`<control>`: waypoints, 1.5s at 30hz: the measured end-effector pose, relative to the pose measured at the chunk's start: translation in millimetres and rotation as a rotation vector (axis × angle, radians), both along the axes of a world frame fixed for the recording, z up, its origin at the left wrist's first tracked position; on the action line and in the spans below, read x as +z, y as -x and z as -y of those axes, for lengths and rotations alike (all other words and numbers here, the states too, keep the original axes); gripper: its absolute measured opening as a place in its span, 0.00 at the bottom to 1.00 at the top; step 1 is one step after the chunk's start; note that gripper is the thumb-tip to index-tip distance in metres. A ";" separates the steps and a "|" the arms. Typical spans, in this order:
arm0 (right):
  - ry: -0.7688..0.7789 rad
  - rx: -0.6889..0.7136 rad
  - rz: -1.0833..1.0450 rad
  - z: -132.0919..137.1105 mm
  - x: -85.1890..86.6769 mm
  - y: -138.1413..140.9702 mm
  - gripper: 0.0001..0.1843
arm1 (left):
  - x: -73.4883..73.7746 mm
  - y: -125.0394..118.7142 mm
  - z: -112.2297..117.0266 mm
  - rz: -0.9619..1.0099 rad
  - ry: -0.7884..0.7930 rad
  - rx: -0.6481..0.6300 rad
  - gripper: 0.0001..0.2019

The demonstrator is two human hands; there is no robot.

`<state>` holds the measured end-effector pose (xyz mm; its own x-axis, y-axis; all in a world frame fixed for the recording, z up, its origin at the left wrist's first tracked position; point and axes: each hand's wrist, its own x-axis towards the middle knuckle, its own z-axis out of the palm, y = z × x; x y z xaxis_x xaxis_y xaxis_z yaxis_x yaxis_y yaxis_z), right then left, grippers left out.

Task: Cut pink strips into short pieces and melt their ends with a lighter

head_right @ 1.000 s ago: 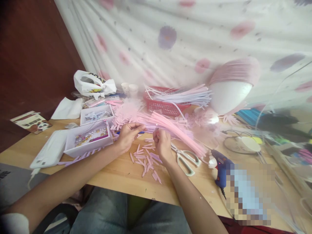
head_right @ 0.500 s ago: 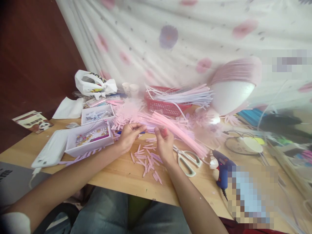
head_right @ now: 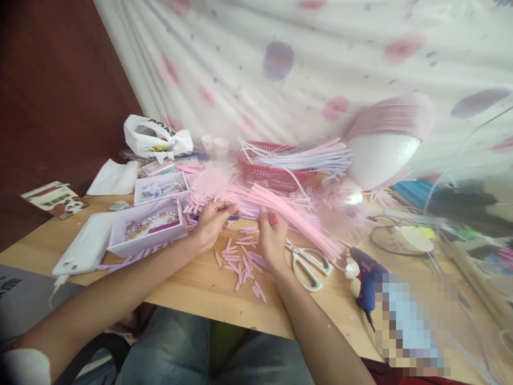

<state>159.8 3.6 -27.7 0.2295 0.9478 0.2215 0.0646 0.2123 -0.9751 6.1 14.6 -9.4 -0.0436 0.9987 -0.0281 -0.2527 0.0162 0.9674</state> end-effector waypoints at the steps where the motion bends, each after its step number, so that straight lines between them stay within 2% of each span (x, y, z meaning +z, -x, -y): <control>1: -0.002 -0.010 0.002 0.3 1.0 -0.5 0.26 | 0.2 0.0 0.1 0.000 0.001 0.002 0.21; 3: -0.017 0.015 0.024 1.5 5.1 -0.9 0.24 | 1.0 -0.1 0.9 -0.010 -0.009 -0.002 0.20; 7: -0.049 0.197 0.101 4.8 14.8 3.5 0.16 | 4.0 -1.0 3.8 -0.055 -0.052 -0.034 0.18; 9: -0.038 0.240 0.095 6.4 17.5 6.9 0.15 | 5.1 -1.5 5.0 -0.071 -0.067 -0.050 0.18; 14: 0.062 0.190 -0.050 8.1 19.0 8.9 0.17 | 3.8 -2.8 6.0 -0.053 -0.105 -0.053 0.21; 18: 0.140 0.177 -0.199 6.3 17.7 7.2 0.18 | -0.6 -4.8 6.4 -0.068 -0.171 -0.129 0.18; 22: 0.177 0.166 -0.315 4.5 18.0 7.4 0.19 | -4.0 -6.0 6.1 -0.050 -0.131 -0.189 0.17; 31: 0.079 0.096 -0.263 2.6 13.2 4.5 0.17 | -5.5 -3.8 2.7 -0.069 -0.120 -0.108 0.11; 35: 0.126 0.105 -0.211 2.8 11.9 4.4 0.18 | -4.4 -4.1 3.8 -0.021 -0.110 -0.053 0.11; 41: 0.183 0.144 -0.185 4.4 13.9 2.5 0.26 | -1.4 -4.1 3.8 0.005 -0.079 0.038 0.10; 45: 0.262 0.205 -0.179 6.5 13.8 5.1 0.22 | -0.8 -4.4 4.2 0.003 -0.076 0.044 0.11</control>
<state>154.7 -2.9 -13.9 0.0422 0.9973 -0.0609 -0.1297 -0.0549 -0.9900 10.5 10.4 -10.2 -0.0872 0.9951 0.0472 -0.2545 -0.0680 0.9647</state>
